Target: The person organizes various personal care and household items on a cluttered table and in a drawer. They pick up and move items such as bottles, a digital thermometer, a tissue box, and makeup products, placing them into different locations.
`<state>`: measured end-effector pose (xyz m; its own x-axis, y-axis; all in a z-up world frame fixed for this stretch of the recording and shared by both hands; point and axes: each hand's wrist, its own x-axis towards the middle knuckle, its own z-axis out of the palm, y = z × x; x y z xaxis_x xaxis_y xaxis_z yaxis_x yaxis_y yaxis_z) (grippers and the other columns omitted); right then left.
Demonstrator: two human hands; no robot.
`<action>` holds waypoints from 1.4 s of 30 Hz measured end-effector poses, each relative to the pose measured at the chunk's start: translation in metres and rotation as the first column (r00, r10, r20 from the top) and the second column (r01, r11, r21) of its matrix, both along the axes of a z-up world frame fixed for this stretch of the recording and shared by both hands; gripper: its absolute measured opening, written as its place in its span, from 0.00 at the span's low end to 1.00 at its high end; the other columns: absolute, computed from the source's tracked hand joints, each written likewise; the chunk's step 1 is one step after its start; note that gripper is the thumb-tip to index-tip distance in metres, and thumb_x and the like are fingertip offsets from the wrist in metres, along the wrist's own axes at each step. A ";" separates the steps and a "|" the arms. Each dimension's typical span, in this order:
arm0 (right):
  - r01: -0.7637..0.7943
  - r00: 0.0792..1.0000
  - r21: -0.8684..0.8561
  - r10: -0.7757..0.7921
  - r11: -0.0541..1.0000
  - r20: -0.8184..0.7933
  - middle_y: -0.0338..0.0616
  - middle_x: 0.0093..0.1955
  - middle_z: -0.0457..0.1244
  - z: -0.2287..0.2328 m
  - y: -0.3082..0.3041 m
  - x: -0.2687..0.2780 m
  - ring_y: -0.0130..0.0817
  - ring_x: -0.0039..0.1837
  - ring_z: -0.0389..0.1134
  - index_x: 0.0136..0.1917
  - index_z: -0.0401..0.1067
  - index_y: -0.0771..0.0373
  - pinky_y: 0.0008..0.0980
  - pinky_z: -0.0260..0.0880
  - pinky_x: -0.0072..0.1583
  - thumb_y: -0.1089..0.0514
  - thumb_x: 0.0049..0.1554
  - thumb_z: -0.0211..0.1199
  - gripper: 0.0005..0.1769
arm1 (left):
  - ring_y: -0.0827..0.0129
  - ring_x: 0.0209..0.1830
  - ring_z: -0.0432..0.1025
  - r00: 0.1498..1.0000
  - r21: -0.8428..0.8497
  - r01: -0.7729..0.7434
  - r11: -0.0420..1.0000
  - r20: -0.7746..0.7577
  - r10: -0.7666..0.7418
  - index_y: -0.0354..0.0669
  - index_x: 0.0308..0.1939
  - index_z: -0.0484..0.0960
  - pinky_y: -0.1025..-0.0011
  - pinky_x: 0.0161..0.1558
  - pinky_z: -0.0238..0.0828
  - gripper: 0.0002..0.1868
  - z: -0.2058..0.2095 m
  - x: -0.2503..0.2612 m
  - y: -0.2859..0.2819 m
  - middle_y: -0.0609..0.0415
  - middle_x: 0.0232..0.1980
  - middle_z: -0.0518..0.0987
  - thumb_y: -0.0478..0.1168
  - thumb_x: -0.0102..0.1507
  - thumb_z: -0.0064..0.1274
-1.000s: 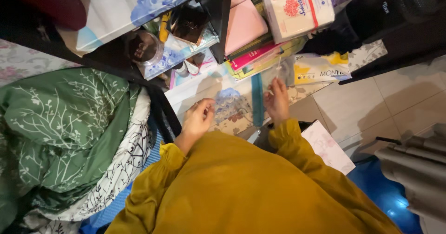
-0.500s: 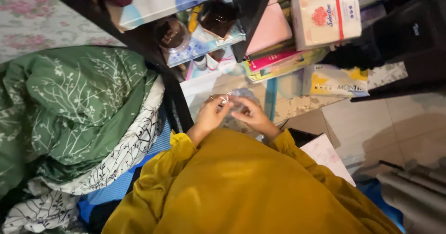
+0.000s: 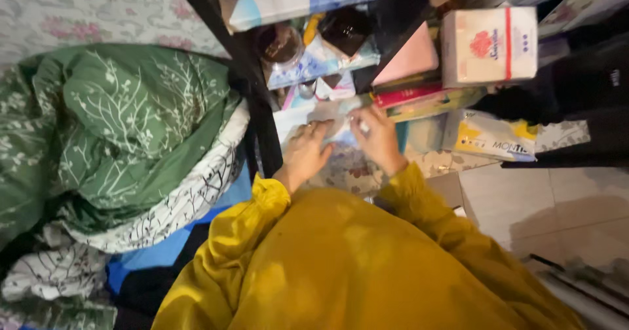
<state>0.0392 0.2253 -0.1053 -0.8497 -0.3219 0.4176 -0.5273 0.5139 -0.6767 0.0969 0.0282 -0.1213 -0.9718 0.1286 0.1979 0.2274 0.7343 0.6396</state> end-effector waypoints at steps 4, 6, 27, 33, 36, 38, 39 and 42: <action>0.040 0.977 0.072 -0.023 0.997 -0.213 0.53 0.51 0.64 -0.027 -0.003 -0.040 0.56 0.51 0.68 0.51 0.73 0.63 0.45 0.71 0.52 0.68 0.55 0.66 0.10 | 0.44 0.53 0.74 0.995 0.041 -0.098 0.994 0.020 0.097 0.45 0.58 0.77 0.55 0.52 0.72 0.22 -0.011 0.026 -0.021 0.42 0.54 0.80 0.40 0.60 0.58; 0.052 0.976 0.163 -0.016 0.985 -0.219 0.54 0.52 0.65 -0.039 -0.007 -0.058 0.57 0.51 0.68 0.51 0.73 0.62 0.47 0.71 0.51 0.67 0.55 0.66 0.09 | 0.45 0.51 0.75 0.989 0.050 -0.125 0.991 0.083 0.121 0.45 0.56 0.79 0.55 0.50 0.73 0.19 -0.017 0.037 -0.029 0.43 0.50 0.81 0.40 0.61 0.57; 0.087 0.979 0.506 0.019 0.858 -0.202 0.53 0.67 0.64 -0.090 -0.026 -0.094 0.52 0.44 0.71 0.64 0.74 0.58 0.45 0.74 0.45 0.68 0.58 0.62 0.21 | 0.50 0.43 0.78 0.971 0.099 0.069 0.993 0.221 -0.089 0.45 0.50 0.80 0.57 0.46 0.74 0.11 -0.018 0.043 -0.040 0.46 0.43 0.83 0.39 0.64 0.52; 0.096 0.991 0.246 -0.071 0.964 -0.110 0.59 0.66 0.62 -0.071 0.008 -0.040 0.58 0.59 0.69 0.70 0.70 0.58 0.48 0.74 0.55 0.64 0.59 0.63 0.26 | 0.47 0.50 0.76 0.955 0.137 0.113 0.984 0.259 -0.146 0.46 0.55 0.76 0.56 0.52 0.73 0.15 -0.024 0.031 -0.025 0.45 0.50 0.82 0.40 0.64 0.52; 0.252 0.956 0.206 -0.276 0.946 0.095 0.57 0.60 0.64 -0.063 0.037 0.016 0.60 0.57 0.68 0.69 0.68 0.58 0.50 0.72 0.55 0.59 0.61 0.66 0.24 | 0.44 0.54 0.73 0.959 0.134 0.091 0.987 0.256 -0.123 0.46 0.59 0.76 0.54 0.55 0.70 0.19 -0.026 0.023 -0.021 0.43 0.55 0.79 0.40 0.63 0.53; 0.306 0.923 0.286 -0.357 0.908 0.146 0.60 0.59 0.63 -0.067 0.046 0.052 0.60 0.55 0.68 0.67 0.68 0.58 0.50 0.71 0.53 0.54 0.59 0.70 0.25 | 0.43 0.56 0.71 0.972 0.165 0.083 0.983 0.205 -0.116 0.45 0.61 0.75 0.54 0.57 0.68 0.21 -0.031 0.018 -0.018 0.41 0.58 0.77 0.39 0.63 0.52; 0.297 0.926 0.315 -0.353 0.901 0.135 0.62 0.59 0.63 -0.068 0.049 0.066 0.63 0.55 0.67 0.66 0.68 0.59 0.52 0.70 0.53 0.52 0.57 0.72 0.27 | 0.43 0.57 0.71 0.981 0.181 0.060 0.982 0.171 -0.091 0.45 0.61 0.74 0.54 0.58 0.68 0.21 -0.033 0.016 -0.016 0.41 0.59 0.77 0.38 0.63 0.52; 0.257 0.948 0.269 -0.296 0.928 0.115 0.65 0.58 0.61 -0.075 0.047 0.094 0.65 0.55 0.66 0.68 0.67 0.63 0.52 0.70 0.53 0.52 0.51 0.74 0.35 | 0.43 0.60 0.70 0.994 0.226 0.004 0.974 0.102 -0.028 0.45 0.60 0.74 0.55 0.60 0.68 0.21 -0.040 0.007 -0.010 0.41 0.59 0.77 0.37 0.63 0.53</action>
<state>0.1336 0.2718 -0.1804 -0.9662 -0.1412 0.2157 -0.2420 0.7855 -0.5696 0.1042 0.0180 -0.1612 -0.9867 0.1079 0.1219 0.1618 0.5651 0.8090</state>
